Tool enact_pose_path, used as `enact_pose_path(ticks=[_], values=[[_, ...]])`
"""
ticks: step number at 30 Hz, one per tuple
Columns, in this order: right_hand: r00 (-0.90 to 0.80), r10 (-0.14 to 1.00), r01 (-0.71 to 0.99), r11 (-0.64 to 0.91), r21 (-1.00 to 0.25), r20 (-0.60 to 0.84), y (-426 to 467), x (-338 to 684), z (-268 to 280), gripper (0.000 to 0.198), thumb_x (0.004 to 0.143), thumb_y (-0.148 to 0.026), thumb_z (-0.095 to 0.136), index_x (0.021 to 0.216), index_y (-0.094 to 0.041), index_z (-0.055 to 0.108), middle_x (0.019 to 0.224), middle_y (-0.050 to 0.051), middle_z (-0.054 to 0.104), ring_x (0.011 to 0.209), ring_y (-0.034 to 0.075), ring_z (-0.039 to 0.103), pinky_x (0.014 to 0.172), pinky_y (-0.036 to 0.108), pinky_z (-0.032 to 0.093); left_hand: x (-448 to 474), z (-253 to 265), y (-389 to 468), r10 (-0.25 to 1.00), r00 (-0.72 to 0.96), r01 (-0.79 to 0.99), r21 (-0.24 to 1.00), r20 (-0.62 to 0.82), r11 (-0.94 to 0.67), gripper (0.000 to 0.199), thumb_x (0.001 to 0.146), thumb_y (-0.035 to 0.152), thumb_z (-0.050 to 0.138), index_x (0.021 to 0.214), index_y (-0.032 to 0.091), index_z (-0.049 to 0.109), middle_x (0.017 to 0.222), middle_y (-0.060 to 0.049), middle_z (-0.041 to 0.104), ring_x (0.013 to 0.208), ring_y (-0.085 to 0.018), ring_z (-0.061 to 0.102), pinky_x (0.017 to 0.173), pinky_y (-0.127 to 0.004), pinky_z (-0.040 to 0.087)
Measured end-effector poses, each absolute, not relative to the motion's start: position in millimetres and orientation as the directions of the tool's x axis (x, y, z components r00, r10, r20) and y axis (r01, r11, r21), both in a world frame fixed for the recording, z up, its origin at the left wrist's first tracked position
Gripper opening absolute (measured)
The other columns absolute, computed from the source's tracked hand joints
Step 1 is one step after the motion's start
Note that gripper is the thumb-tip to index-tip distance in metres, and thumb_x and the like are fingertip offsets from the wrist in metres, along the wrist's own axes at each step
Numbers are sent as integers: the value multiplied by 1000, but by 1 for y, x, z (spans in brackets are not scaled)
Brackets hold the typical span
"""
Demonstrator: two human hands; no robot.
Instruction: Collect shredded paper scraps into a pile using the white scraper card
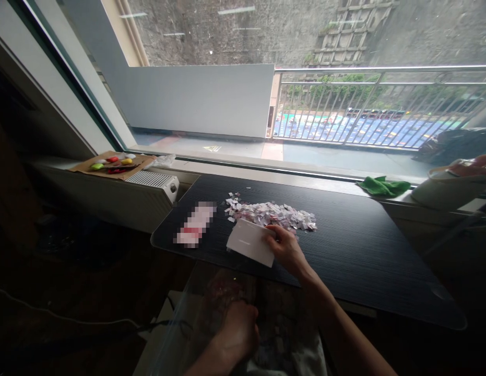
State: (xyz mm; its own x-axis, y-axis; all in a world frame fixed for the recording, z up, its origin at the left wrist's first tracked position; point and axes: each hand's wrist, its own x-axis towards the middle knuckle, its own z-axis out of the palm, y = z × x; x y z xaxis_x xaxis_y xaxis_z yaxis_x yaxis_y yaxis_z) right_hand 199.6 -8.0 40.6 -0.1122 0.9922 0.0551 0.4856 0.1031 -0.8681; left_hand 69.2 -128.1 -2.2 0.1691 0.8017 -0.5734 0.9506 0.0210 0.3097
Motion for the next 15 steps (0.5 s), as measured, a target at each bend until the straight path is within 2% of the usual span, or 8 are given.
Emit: enact_pose_path(ticks=[5,10,15], values=[[-261,965,469,132,-873,6,-21,196,46,29,72,-27,48,93,-16,64,78,4,64,67,15,55,59,25,42,70,2,-126,794,190,953,302,-577,-9,29,64,15,48,82,12,70,82,-13,68,77,-24,61,64,-29,41],[-152,988,464,100,-880,32,-26,199,45,28,71,-28,49,93,-17,63,76,3,63,64,15,54,56,24,42,71,3,-125,786,203,954,298,-584,-26,29,65,14,47,84,13,69,80,-14,68,77,-24,62,66,-29,41],[-166,986,451,99,-887,26,-34,214,44,27,72,-33,51,91,-19,65,74,3,63,61,14,54,55,25,43,71,3,-127,807,191,957,290,-559,-25,27,65,14,49,83,13,69,85,-14,67,82,-24,61,71,-29,42]])
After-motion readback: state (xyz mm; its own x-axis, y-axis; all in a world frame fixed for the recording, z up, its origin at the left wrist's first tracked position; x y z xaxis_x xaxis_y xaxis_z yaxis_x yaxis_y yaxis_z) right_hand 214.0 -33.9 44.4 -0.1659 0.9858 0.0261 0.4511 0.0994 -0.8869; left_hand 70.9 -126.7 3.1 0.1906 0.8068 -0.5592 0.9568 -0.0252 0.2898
